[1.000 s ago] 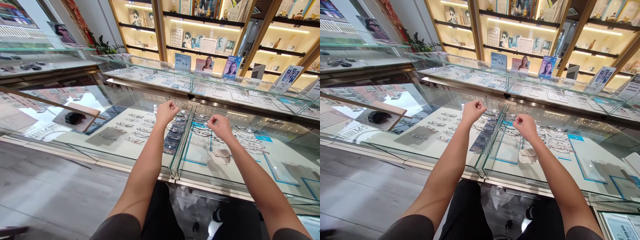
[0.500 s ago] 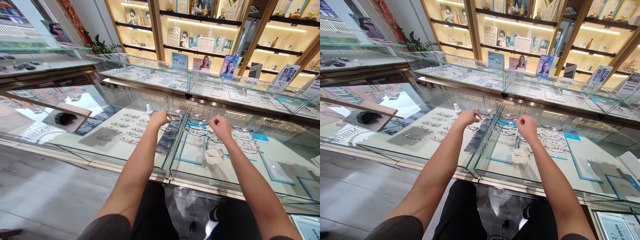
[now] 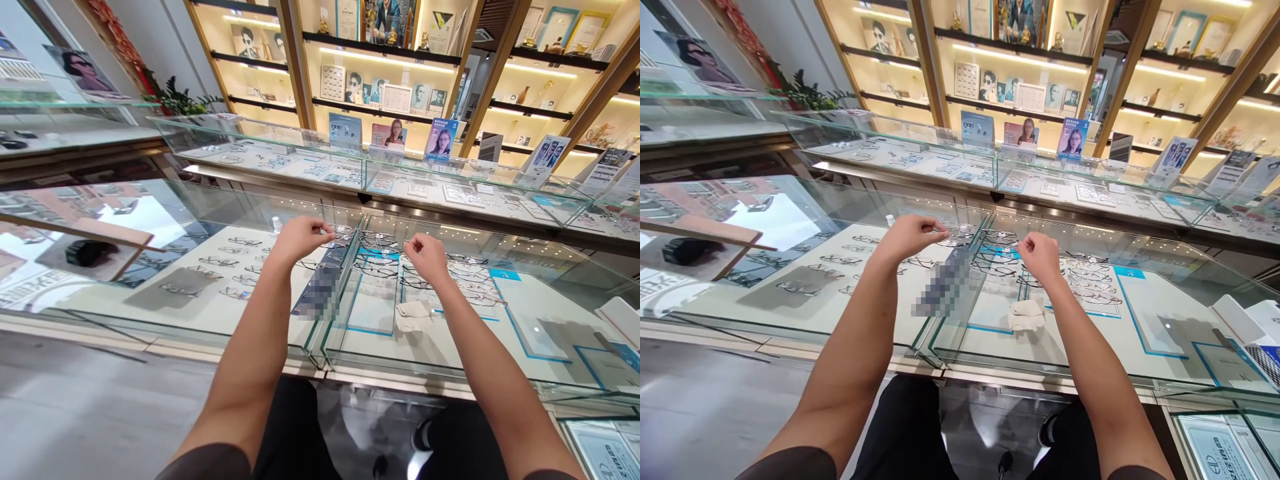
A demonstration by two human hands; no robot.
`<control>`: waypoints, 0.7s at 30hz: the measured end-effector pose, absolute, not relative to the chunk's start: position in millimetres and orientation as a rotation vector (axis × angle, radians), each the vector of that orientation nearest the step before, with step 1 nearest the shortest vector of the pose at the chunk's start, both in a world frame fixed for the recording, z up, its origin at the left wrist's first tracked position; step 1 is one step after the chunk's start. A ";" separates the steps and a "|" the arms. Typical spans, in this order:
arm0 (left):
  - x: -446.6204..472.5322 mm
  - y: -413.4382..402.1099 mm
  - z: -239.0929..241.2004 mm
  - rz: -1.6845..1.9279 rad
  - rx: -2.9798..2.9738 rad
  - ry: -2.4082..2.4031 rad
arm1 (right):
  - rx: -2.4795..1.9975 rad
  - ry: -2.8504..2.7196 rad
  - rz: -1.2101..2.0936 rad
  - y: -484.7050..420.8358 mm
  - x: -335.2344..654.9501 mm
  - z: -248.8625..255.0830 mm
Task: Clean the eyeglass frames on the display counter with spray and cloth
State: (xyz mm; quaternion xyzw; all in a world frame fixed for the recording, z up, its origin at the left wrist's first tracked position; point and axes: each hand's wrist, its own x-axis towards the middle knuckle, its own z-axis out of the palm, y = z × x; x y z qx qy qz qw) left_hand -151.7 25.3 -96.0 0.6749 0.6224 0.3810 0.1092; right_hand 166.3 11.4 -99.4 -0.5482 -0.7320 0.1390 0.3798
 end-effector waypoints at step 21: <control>2.9 28.4 -131.8 1.471 1.497 0.841 | -1.010 -1.572 0.898 16.3 165.7 -115.6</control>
